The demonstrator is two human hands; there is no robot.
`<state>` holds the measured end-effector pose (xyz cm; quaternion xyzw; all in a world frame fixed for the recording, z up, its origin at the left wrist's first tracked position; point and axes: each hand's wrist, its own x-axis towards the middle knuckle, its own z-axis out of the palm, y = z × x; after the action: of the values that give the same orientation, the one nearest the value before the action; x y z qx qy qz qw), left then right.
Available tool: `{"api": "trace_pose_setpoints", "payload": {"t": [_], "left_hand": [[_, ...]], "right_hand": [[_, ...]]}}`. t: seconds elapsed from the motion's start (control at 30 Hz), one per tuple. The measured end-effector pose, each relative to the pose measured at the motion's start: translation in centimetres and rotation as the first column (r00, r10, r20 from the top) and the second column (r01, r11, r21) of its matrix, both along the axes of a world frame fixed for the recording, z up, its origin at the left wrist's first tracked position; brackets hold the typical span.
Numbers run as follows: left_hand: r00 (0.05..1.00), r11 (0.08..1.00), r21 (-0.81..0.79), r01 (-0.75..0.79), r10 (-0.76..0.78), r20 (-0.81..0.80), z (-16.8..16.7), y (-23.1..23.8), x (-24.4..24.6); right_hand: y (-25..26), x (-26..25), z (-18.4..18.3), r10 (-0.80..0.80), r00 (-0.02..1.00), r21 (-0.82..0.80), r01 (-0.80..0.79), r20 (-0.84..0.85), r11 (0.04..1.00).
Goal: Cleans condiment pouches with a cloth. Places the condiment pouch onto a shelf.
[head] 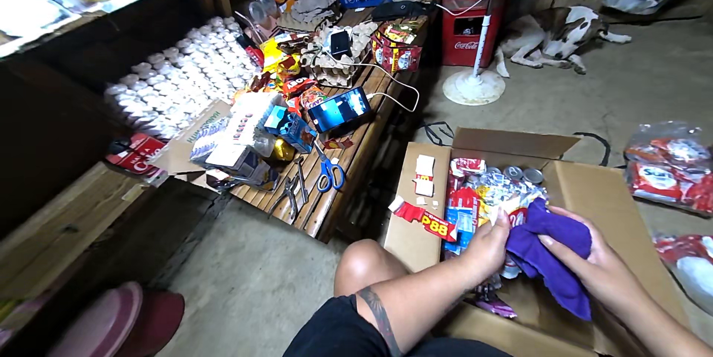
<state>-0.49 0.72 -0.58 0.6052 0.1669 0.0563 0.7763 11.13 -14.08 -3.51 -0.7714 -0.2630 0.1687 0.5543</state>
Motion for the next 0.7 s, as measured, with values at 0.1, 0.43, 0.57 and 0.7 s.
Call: {"api": "trace_pose_setpoints", "payload": {"t": [0.1, 0.43, 0.57, 0.7], "left_hand": [[1.0, 0.999, 0.023, 0.029, -0.029, 0.006, -0.1, 0.0, -0.1], [0.994, 0.994, 0.041, 0.106, -0.105, -0.032, 4.0, -0.8, -1.3], [0.986, 0.989, 0.044, 0.144, -0.147, 0.076, 0.6, -0.5, -0.5], [0.988, 0.989, 0.037, 0.142, -0.143, 0.05, 1.3, -0.6, -0.7]], "right_hand": [[0.0, -0.1, 0.1, 0.003, 1.0, -0.009, -0.003, -0.002, 1.0], [0.1, -0.2, 0.1, 0.004, 1.0, -0.011, -0.003, 0.012, 1.0], [0.0, -0.1, -0.2, 0.009, 1.0, -0.01, -0.009, -0.005, 1.0], [0.1, -0.4, 0.2, 0.021, 1.0, -0.011, -0.021, -0.018, 1.0]]}}
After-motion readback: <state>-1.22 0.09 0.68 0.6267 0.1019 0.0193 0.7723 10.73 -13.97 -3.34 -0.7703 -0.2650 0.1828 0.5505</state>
